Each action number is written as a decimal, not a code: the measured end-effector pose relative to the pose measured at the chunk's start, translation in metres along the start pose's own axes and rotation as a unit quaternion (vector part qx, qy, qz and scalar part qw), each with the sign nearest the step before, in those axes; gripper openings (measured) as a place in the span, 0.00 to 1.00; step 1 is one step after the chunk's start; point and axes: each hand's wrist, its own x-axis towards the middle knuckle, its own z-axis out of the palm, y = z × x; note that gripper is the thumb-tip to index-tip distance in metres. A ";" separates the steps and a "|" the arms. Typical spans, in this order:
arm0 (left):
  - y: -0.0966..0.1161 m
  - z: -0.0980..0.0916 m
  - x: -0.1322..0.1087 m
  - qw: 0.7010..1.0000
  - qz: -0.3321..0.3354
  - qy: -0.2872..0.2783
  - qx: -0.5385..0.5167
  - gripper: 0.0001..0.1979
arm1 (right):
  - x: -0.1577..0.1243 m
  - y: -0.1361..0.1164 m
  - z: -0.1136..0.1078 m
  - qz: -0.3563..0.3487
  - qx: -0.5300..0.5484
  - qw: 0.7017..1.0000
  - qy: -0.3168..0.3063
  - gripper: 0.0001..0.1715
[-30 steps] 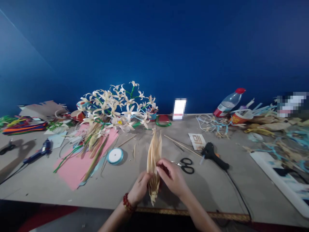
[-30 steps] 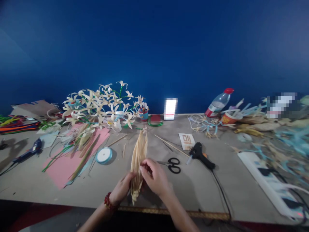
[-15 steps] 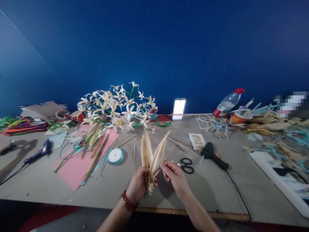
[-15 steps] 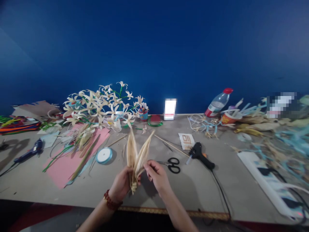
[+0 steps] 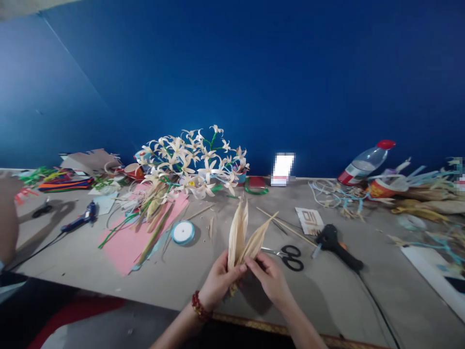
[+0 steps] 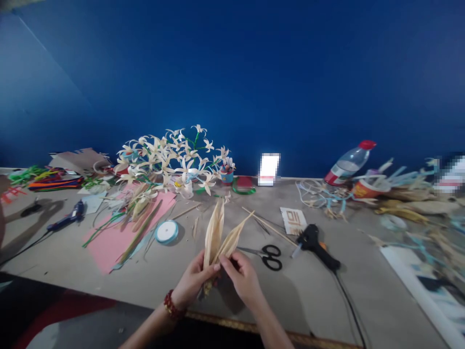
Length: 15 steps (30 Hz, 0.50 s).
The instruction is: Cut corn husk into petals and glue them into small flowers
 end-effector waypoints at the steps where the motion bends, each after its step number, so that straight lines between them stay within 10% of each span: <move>1: 0.000 -0.002 0.001 1.000 0.005 0.002 0.016 0.19 | 0.000 0.001 0.000 -0.012 -0.017 1.000 0.001 0.19; 9: 0.016 -0.027 -0.008 0.955 0.057 -0.044 0.288 0.10 | -0.004 0.012 -0.001 -0.017 -0.130 0.991 -0.017 0.20; 15: 0.070 -0.124 -0.023 0.777 0.193 0.203 0.563 0.18 | -0.006 0.014 -0.009 -0.011 -0.190 0.978 -0.084 0.15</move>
